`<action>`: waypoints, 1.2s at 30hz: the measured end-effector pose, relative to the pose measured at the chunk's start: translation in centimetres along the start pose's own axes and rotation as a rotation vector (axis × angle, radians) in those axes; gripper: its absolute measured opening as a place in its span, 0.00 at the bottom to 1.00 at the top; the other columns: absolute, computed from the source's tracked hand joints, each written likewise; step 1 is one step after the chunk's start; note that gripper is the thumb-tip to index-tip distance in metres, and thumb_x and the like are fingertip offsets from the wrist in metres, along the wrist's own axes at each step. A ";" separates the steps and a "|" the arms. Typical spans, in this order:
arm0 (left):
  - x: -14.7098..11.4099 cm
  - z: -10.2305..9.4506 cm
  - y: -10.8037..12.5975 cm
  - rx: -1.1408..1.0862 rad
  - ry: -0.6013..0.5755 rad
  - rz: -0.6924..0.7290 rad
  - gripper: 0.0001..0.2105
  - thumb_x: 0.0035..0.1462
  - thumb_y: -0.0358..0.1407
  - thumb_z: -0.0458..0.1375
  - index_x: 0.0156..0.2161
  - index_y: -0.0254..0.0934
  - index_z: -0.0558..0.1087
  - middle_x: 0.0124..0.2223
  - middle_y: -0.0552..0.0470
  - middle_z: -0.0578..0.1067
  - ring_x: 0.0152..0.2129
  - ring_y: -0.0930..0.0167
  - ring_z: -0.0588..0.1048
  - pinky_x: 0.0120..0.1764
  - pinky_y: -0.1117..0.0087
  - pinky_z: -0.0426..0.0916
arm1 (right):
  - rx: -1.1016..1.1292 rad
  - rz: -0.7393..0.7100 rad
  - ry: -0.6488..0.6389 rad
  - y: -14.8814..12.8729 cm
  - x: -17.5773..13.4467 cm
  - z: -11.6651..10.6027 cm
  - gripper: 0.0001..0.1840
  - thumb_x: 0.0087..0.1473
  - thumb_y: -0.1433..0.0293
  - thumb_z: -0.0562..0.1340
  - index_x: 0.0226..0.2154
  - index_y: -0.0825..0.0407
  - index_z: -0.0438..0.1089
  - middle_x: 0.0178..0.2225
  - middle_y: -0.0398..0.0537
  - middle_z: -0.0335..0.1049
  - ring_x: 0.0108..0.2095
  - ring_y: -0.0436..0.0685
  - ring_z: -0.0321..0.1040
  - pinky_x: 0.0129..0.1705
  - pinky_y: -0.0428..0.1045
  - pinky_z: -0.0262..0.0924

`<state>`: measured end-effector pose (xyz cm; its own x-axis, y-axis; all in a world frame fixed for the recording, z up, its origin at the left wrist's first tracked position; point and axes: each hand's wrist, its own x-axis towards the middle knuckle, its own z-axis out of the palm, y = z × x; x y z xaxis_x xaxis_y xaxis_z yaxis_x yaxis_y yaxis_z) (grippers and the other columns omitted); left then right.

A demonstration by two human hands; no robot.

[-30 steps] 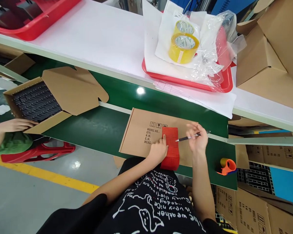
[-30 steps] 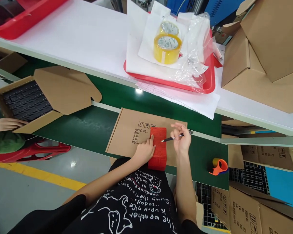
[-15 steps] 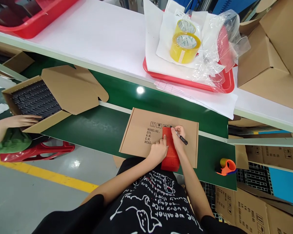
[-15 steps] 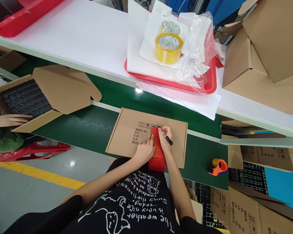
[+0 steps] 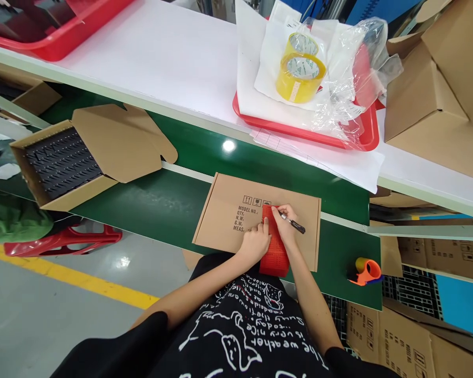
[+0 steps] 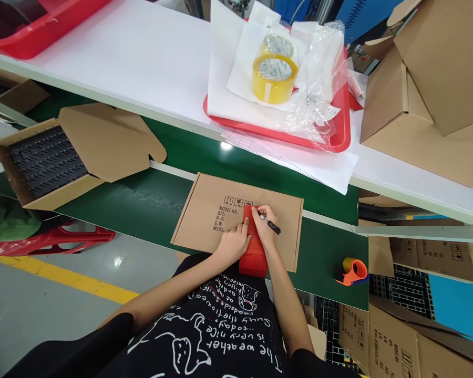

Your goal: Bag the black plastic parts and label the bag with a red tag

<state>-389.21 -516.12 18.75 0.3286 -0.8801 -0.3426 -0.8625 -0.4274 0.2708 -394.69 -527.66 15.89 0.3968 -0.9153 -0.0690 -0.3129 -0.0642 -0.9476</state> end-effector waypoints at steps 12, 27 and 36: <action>-0.2 -0.3 0.0 0.006 -0.004 0.009 0.26 0.68 0.36 0.45 0.66 0.22 0.57 0.48 0.32 0.75 0.42 0.58 0.78 0.39 0.60 0.75 | -0.091 -0.118 -0.018 0.6 -0.4 -0.1 0.15 0.49 0.65 0.57 0.19 0.48 0.50 0.17 0.34 0.49 0.20 0.48 0.47 0.26 0.48 0.46; -0.1 -0.2 -0.1 0.003 -0.016 0.012 0.26 0.68 0.36 0.44 0.66 0.21 0.56 0.49 0.32 0.74 0.42 0.57 0.77 0.39 0.60 0.75 | -0.140 -0.137 -0.014 0.6 -0.4 0.0 0.15 0.48 0.67 0.56 0.19 0.48 0.49 0.16 0.34 0.48 0.20 0.48 0.46 0.27 0.48 0.46; -0.2 0.0 -0.1 0.005 0.005 0.017 0.26 0.68 0.36 0.44 0.66 0.21 0.57 0.48 0.33 0.74 0.42 0.58 0.77 0.39 0.60 0.74 | -0.128 -0.125 0.001 1.0 -0.4 0.0 0.15 0.48 0.67 0.56 0.19 0.48 0.48 0.17 0.34 0.47 0.20 0.47 0.46 0.26 0.47 0.46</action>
<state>-389.19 -515.91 18.84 0.3161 -0.8882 -0.3336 -0.8698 -0.4117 0.2721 -395.12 -527.35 14.97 0.4388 -0.8973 0.0472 -0.3688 -0.2278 -0.9012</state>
